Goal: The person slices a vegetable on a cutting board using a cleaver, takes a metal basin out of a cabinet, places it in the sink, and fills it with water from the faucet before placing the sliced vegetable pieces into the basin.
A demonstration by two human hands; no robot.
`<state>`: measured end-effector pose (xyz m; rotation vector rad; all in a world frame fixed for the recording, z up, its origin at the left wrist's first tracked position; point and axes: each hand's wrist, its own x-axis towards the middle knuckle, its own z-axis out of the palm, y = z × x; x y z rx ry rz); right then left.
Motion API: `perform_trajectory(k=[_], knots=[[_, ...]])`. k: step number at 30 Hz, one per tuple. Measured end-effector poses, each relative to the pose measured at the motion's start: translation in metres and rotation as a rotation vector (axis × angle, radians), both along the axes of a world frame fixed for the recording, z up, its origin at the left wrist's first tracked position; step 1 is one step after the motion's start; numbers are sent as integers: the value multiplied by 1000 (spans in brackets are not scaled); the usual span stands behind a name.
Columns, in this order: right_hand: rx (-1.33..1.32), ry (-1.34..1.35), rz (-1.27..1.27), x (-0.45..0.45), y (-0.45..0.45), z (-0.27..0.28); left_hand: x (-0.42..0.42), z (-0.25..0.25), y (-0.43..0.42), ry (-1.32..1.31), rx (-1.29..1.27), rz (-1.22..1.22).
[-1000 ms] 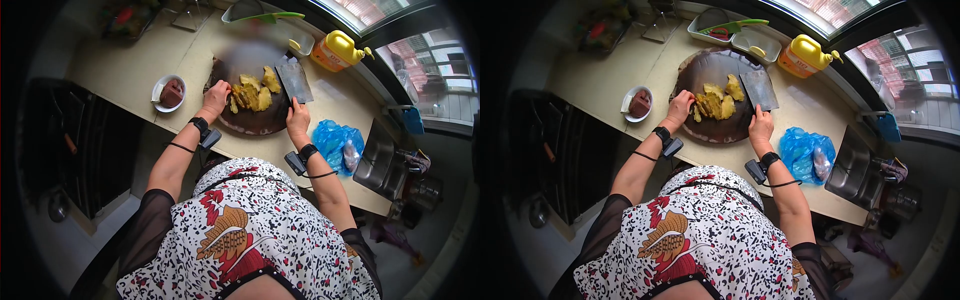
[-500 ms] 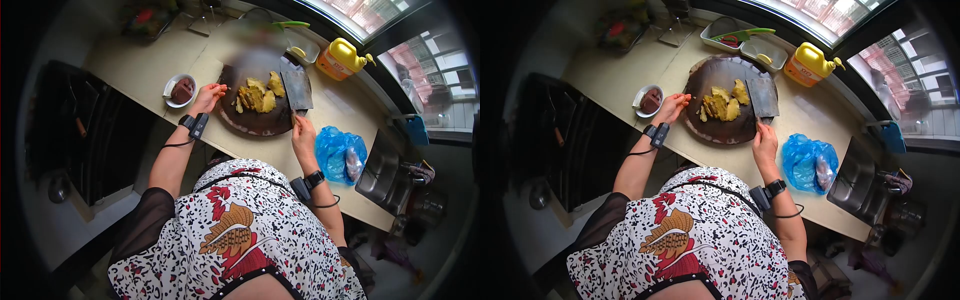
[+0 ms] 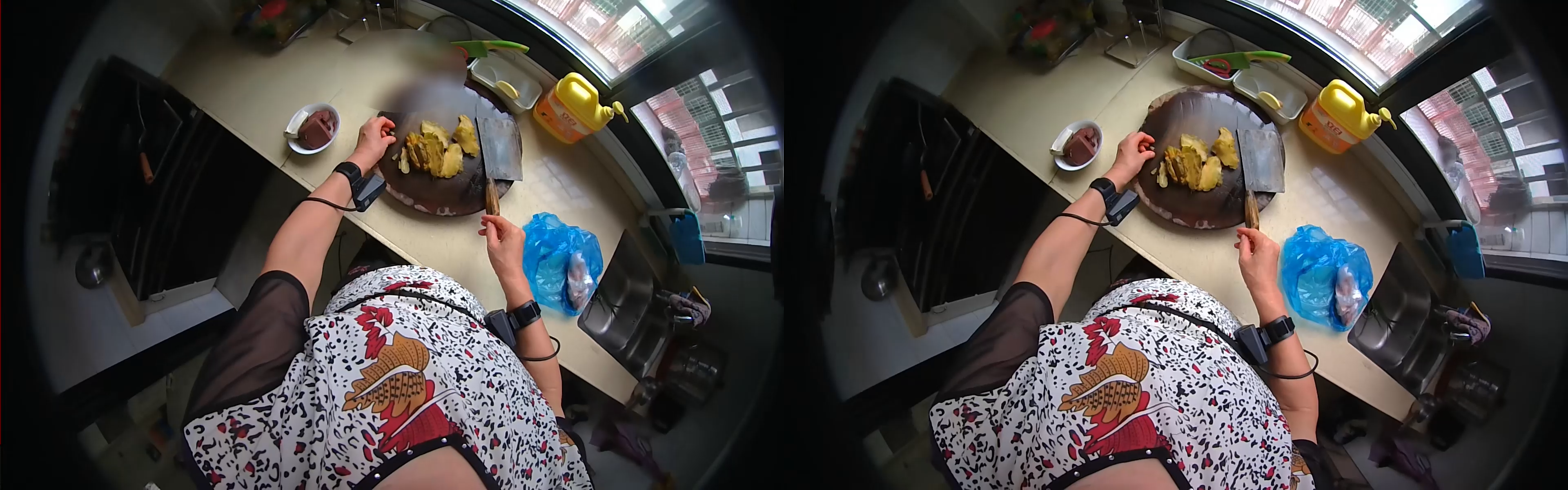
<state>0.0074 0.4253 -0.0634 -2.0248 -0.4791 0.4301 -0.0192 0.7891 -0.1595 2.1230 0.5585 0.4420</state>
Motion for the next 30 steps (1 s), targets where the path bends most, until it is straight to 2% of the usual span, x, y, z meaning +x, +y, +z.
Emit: perform_trajectory(k=[2,5,9,12,16,17,20,27,30], knots=[[-10,30,-13,0,-9,0,-1,8,0,60,87,-74],[-9,24,-44,2,-23,-2,-14,12,6,130,58,-257],[-40,25,-39,0,-29,3,-28,15,-7,49,45,-340],[-67,5,-23,-1,-28,3,-29,11,-22,33,158,-203],[-11,25,-33,-7,-28,4,-28,8,-34,-24,151,-78],[-7,29,-39,-9,-29,5,-28,7,-35,-48,240,-65],[-14,23,-52,-13,-35,6,-23,-4,-31,-63,307,-23],[-16,51,-67,-19,-52,4,-20,8,-33,-20,441,-52],[-16,52,-23,-18,-51,11,-29,8,-28,76,90,-20]])
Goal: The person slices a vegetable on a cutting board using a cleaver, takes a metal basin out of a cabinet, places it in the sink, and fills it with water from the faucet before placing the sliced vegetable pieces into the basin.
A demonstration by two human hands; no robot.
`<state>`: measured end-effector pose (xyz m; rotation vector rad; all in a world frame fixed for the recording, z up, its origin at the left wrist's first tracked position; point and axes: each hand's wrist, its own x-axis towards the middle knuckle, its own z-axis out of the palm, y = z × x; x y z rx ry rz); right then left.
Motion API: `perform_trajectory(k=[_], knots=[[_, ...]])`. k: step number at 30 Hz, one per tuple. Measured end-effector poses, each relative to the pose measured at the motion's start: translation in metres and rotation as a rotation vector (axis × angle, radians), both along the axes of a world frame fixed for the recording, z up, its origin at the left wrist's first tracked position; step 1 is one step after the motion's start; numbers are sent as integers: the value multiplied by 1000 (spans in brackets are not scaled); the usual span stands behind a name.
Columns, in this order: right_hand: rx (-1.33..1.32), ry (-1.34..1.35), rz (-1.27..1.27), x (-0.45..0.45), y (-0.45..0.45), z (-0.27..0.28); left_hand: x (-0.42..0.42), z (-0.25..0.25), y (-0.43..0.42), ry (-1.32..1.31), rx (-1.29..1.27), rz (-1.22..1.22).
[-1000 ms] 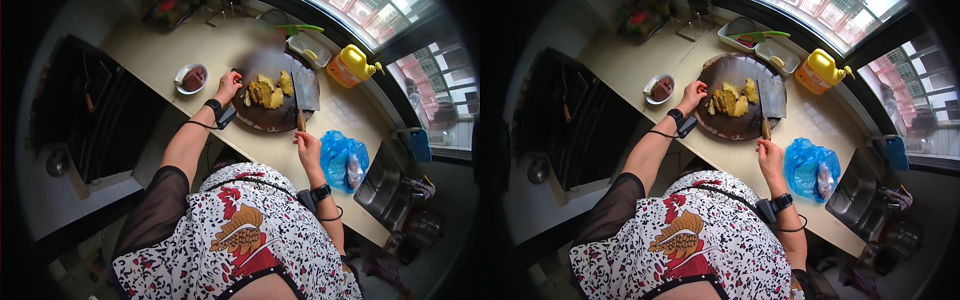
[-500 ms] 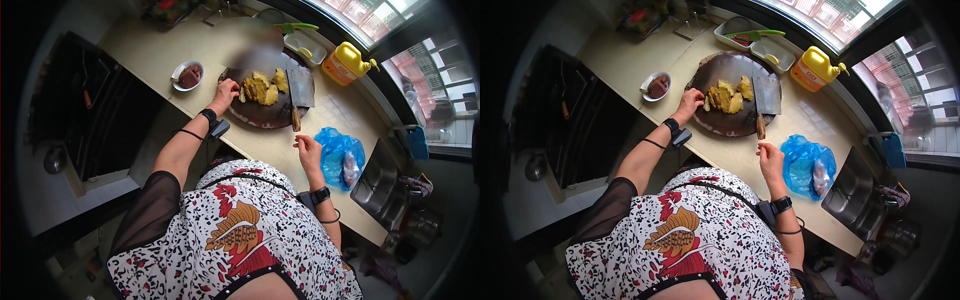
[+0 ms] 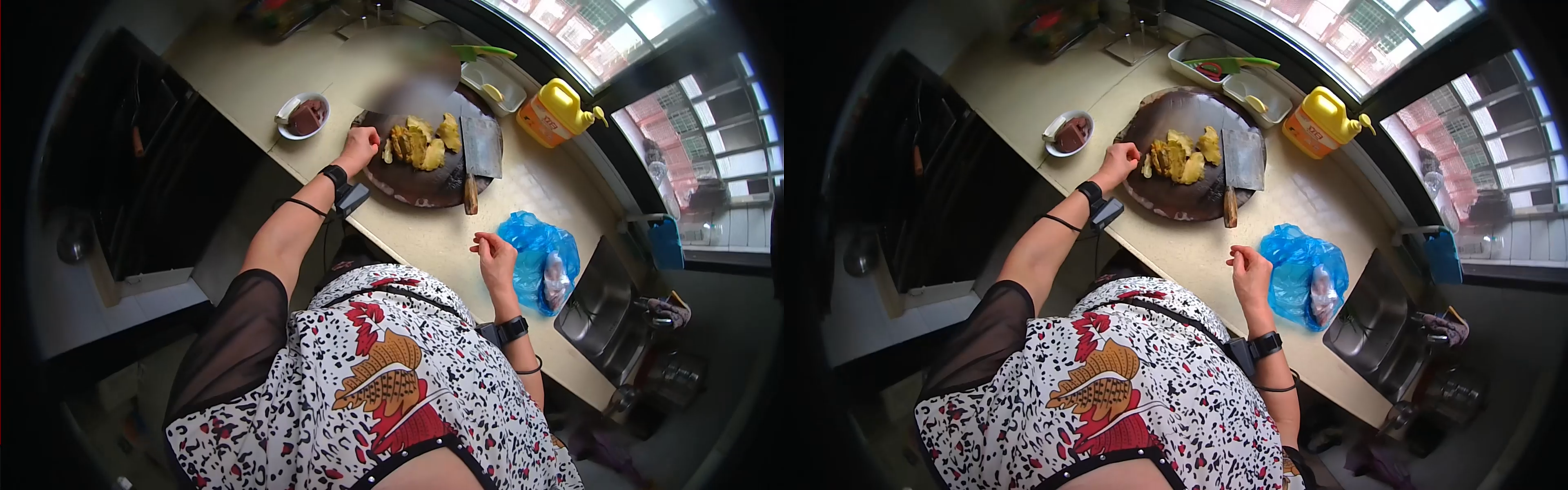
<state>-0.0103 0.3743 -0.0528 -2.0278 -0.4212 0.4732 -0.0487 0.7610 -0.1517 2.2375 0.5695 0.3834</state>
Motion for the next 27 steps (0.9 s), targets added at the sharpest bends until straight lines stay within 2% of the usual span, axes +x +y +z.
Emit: perform_trajectory(k=[1,2,4,6,8,10,11,14,17,20,25,26,27], knots=[[-3,-2,18,0,3,2,-8,-5,4,-31,-125,34],[-6,-1,40,1,6,3,-17,-9,11,11,-547,81],[-28,24,118,0,15,0,-54,-2,8,-188,-974,230],[-14,65,216,-3,25,-4,-104,8,6,-263,-1200,335],[38,126,331,-9,38,-10,-165,-4,2,-424,-1320,384],[47,183,453,-8,50,-24,-230,-10,-16,-540,-1369,541],[34,176,493,-14,62,-33,-263,-41,-20,-592,-1382,558],[36,249,659,-28,86,-25,-364,-40,-74,-710,-1381,899],[-41,203,840,-57,112,-9,-452,-50,-137,-860,-1347,1252],[-56,156,960,-101,135,-10,-533,-121,-196,-1106,-1338,1576],[-112,15,1134,-166,167,-6,-645,-170,-303,-1384,-1228,2249],[-134,8,1153,-185,173,-4,-665,-168,-329,-753,-999,2198],[-170,11,1162,-203,178,-3,-683,-160,-357,-175,-764,2028]])
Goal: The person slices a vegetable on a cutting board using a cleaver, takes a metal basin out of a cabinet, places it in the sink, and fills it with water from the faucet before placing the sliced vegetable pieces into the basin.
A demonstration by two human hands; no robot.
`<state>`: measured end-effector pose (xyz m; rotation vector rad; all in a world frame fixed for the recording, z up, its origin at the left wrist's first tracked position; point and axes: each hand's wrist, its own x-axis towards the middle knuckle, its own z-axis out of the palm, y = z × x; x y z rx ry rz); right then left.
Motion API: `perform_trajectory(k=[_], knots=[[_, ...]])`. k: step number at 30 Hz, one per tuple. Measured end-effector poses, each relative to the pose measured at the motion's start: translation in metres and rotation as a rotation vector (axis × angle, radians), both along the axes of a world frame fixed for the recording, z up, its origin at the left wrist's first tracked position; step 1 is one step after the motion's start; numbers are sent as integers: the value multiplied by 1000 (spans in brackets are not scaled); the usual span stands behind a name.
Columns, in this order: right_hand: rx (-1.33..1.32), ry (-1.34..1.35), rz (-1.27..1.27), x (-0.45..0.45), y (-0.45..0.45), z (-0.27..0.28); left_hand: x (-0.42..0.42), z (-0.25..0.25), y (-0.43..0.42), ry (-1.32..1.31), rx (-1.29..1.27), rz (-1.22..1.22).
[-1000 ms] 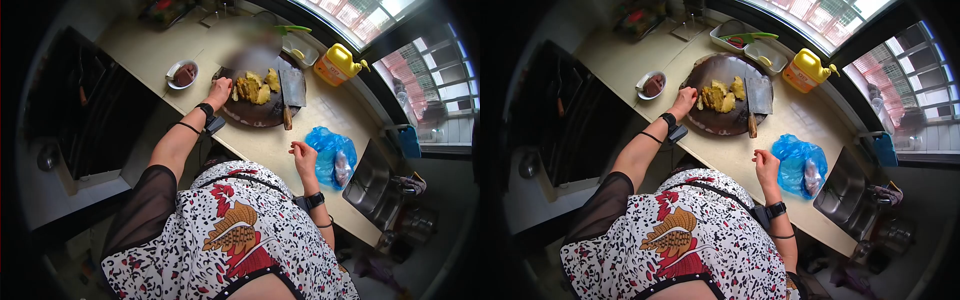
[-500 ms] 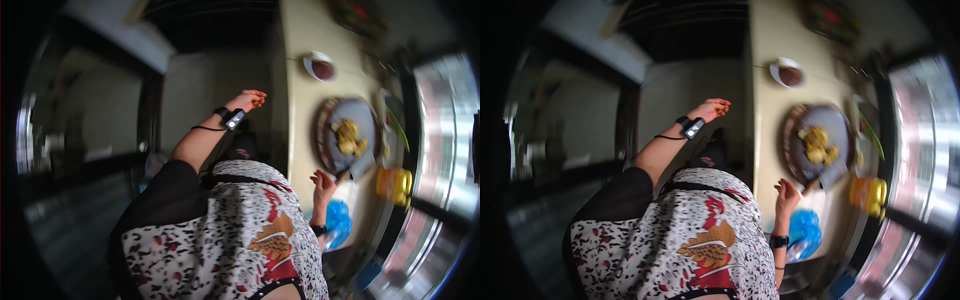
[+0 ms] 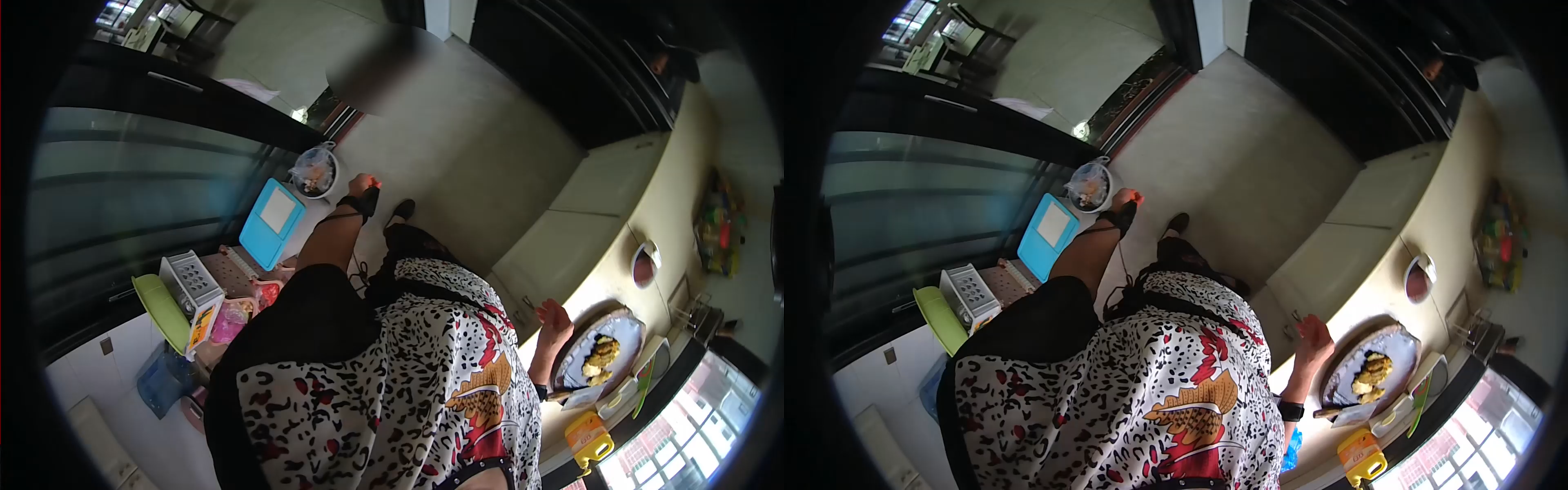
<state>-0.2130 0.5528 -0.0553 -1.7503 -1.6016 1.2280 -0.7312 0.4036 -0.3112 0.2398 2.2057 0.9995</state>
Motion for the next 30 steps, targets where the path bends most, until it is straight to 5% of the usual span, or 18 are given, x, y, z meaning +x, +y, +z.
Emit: perform_trajectory(k=[1,7,8,10,12,18,22,24,25,27,29,30], knots=[[-28,37,-2,-16,3,-5,-20,7,-26,322,-193,-406],[-31,-82,140,-125,20,-10,-136,-27,-139,516,-321,-79],[-31,-76,153,-139,22,-13,-153,-32,-145,100,214,295],[-41,-89,175,-164,25,-17,-169,-2,-143,-483,706,871],[-55,-62,177,-185,21,-12,-173,90,-133,-659,703,1109],[-60,-123,118,-217,19,-11,-225,40,-172,-556,521,1352],[-72,-139,90,-220,7,-13,-243,-12,-201,-481,515,1024],[-94,-104,19,-206,3,-23,-263,-71,-241,-322,545,581],[-133,-82,-50,-204,1,-17,-249,-62,-228,-412,690,695],[-205,5,-231,-198,-2,-14,-276,-62,-207,-12,93,126],[-295,85,-404,-170,-4,-31,-268,-56,-195,-428,637,234],[-315,65,-460,-162,-7,-32,-274,-40,-172,-296,339,-26]])
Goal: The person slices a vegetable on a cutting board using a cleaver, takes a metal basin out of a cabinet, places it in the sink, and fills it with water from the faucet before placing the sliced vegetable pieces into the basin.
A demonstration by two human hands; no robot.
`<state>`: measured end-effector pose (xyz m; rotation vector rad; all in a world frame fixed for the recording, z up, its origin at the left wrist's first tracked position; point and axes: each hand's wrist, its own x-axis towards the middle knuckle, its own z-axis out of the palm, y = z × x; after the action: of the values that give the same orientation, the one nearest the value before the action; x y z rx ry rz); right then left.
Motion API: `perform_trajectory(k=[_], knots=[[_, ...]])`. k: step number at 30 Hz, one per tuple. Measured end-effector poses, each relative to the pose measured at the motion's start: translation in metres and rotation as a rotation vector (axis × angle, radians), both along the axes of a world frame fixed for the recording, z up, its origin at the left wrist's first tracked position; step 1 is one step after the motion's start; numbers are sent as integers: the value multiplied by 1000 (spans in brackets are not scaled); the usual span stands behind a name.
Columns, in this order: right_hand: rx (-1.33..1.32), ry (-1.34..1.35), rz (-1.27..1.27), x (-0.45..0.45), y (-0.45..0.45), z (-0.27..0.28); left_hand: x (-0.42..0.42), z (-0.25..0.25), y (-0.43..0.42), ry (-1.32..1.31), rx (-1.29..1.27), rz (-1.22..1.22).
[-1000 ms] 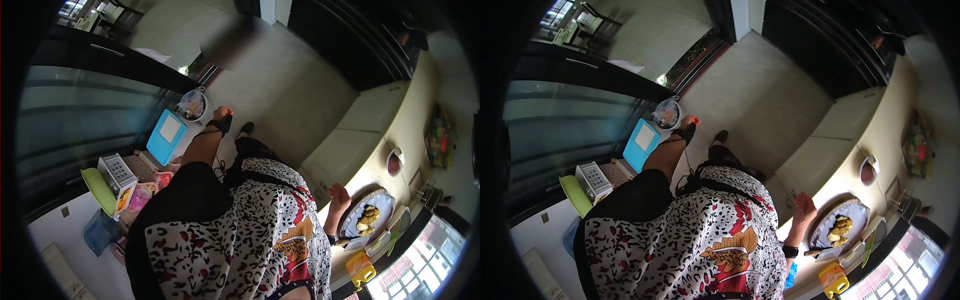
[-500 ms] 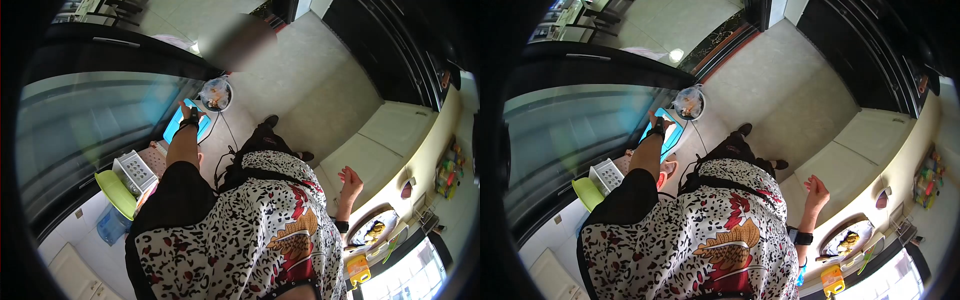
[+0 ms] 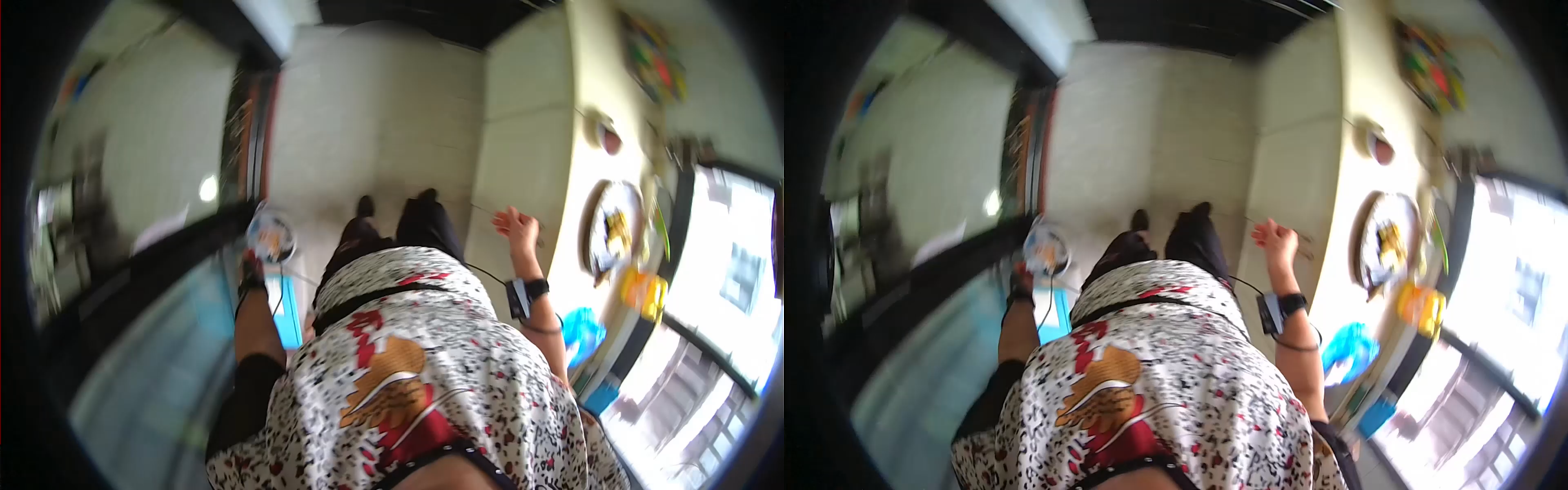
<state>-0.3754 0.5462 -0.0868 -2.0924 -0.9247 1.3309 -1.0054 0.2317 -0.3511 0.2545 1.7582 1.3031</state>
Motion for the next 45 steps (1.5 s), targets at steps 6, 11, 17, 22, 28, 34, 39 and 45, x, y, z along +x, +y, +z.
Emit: perform_trajectory(k=[6,11,17,22,28,34,39,45], knots=[[-91,-8,-211,51,1,-31,-9,94,32,-548,-415,427],[-228,-50,-231,93,8,-42,18,134,54,-540,-652,382],[-474,361,-598,142,11,-101,48,165,87,-543,-778,307],[-441,-594,878,181,0,-165,60,173,137,-522,-831,265],[-303,599,-854,175,-15,-210,58,160,257,-421,-896,152],[-221,667,-1274,145,-11,-186,70,135,388,-173,-677,-297],[-239,785,-1294,137,-44,-273,114,142,475,130,-510,-712],[-121,327,-1269,5,3,-204,172,120,544,149,-221,-846]])
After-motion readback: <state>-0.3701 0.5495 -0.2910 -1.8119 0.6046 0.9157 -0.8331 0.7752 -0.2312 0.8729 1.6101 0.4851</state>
